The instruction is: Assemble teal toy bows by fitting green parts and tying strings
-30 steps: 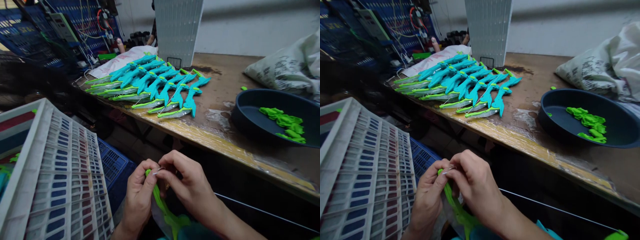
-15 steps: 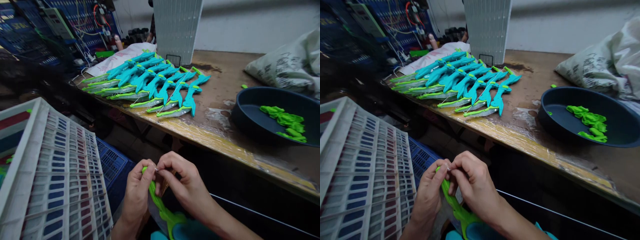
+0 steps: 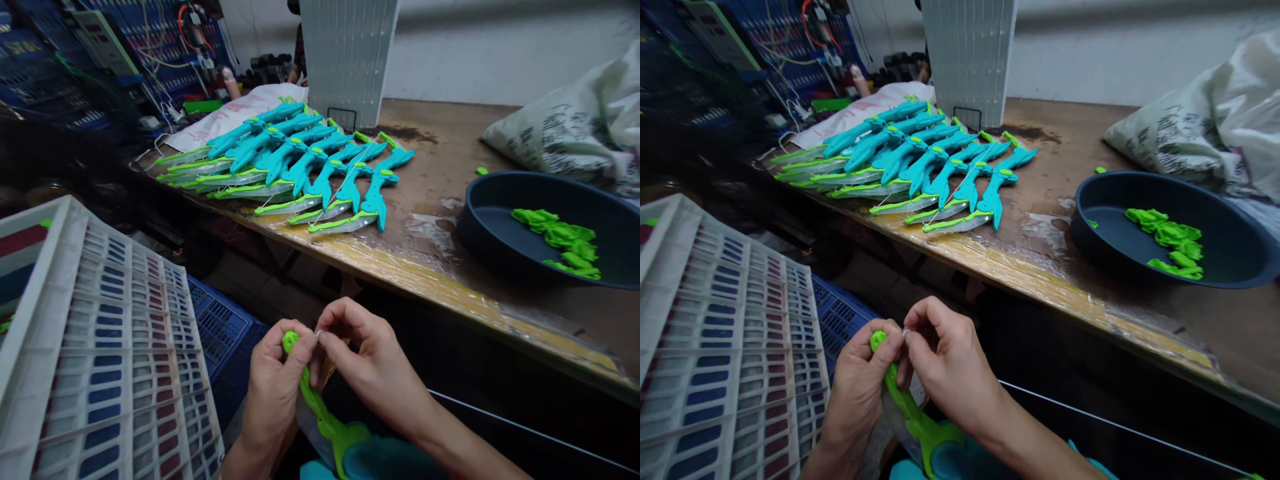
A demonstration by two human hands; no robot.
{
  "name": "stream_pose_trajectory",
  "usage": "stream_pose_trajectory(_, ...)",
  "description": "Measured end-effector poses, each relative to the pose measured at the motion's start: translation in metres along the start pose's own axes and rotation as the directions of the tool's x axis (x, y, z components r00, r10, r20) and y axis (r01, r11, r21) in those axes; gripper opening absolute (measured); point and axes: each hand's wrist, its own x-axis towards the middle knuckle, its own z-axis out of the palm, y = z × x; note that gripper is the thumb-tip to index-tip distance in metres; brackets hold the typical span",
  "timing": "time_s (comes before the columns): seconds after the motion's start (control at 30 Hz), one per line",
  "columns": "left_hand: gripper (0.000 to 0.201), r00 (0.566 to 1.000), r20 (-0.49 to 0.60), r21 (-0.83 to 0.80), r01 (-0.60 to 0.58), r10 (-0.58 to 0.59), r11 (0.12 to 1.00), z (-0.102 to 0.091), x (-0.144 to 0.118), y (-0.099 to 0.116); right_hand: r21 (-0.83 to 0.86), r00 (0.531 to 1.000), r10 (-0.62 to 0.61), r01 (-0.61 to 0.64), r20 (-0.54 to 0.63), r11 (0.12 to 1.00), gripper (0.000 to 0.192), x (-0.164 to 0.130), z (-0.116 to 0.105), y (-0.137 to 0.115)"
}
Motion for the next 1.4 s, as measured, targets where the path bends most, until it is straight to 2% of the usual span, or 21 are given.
stream_pose_trajectory(0.13,0.022,0.998,0.053,0.018,-0.033,0.032,0.999,-0.003,-0.001,0.000,0.082,0.997,0.070,-0.072,0.023,0.994,0.009,0.001,-0.001,0.000)
stream_pose_trajectory(0.23,0.022,0.993,0.122,-0.021,-0.005,0.008,1.000,-0.007,-0.001,-0.001,-0.002,1.000,0.024,-0.024,-0.004,1.000,0.012,-0.003,0.000,0.001)
stream_pose_trajectory(0.33,0.024,0.989,0.147,-0.068,0.020,-0.010,0.997,-0.008,-0.001,-0.002,-0.227,0.985,-0.162,0.146,-0.056,0.963,0.017,-0.008,0.003,0.006)
stream_pose_trajectory(0.47,0.025,0.993,0.109,-0.098,0.061,-0.050,0.993,-0.004,0.001,-0.001,-0.526,0.872,-0.486,0.389,-0.055,0.756,0.015,-0.012,0.006,0.015)
stream_pose_trajectory(0.53,0.027,0.995,0.067,-0.096,0.081,-0.074,0.992,-0.002,0.001,0.000,-0.592,0.829,-0.559,0.438,-0.026,0.677,0.015,-0.012,0.008,0.019)
stream_pose_trajectory(0.6,0.029,0.996,0.048,-0.089,0.085,-0.081,0.992,0.000,0.001,0.000,-0.581,0.841,-0.540,0.417,-0.046,0.699,0.015,-0.013,0.010,0.021)
stream_pose_trajectory(0.73,0.036,0.993,0.097,-0.094,0.080,-0.071,0.992,0.002,0.002,0.001,-0.282,0.954,-0.280,0.241,-0.106,0.929,0.016,-0.016,0.011,0.017)
stream_pose_trajectory(0.8,0.037,0.994,0.090,-0.086,0.077,-0.070,0.993,0.001,0.002,0.002,-0.207,0.973,-0.216,0.195,-0.086,0.959,0.015,-0.016,0.010,0.016)
stream_pose_trajectory(0.83,0.035,0.995,0.069,-0.073,0.074,-0.069,0.995,0.000,0.002,0.002,-0.236,0.969,-0.230,0.205,-0.086,0.950,0.011,-0.016,0.010,0.015)
stream_pose_trajectory(0.9,0.033,0.998,0.016,-0.046,0.063,-0.062,0.997,0.000,0.003,0.001,-0.364,0.946,-0.315,0.269,-0.074,0.892,0.003,-0.014,0.008,0.016)
stream_pose_trajectory(0.93,0.032,0.998,-0.001,-0.037,0.063,-0.063,0.997,-0.001,0.002,0.001,-0.424,0.930,-0.362,0.307,-0.056,0.852,0.005,-0.013,0.008,0.016)
stream_pose_trajectory(1.0,0.032,0.997,0.017,-0.031,0.073,-0.073,0.997,0.000,0.002,0.000,-0.492,0.904,-0.427,0.365,-0.015,0.791,0.003,-0.010,0.005,0.016)
stream_pose_trajectory(1.1,0.034,0.991,0.104,-0.033,0.092,-0.088,0.995,0.001,0.002,-0.001,-0.542,0.901,-0.432,0.373,0.020,0.753,0.015,-0.008,-0.003,0.013)
stream_pose_trajectory(1.2,0.034,0.985,0.154,-0.042,0.083,-0.076,0.996,0.003,0.004,-0.002,-0.652,0.927,-0.362,0.335,0.099,0.680,0.021,-0.013,-0.016,0.004)
stream_pose_trajectory(1.3,0.033,0.976,0.207,-0.046,0.075,-0.064,0.996,0.004,0.006,-0.003,-0.804,0.914,-0.333,0.372,0.231,0.464,0.023,-0.024,-0.025,-0.002)
stream_pose_trajectory(1.4,0.035,0.963,0.263,-0.064,0.080,-0.061,0.995,0.009,0.009,-0.005,-0.880,0.854,-0.399,0.434,0.335,0.191,0.027,-0.032,-0.026,-0.002)
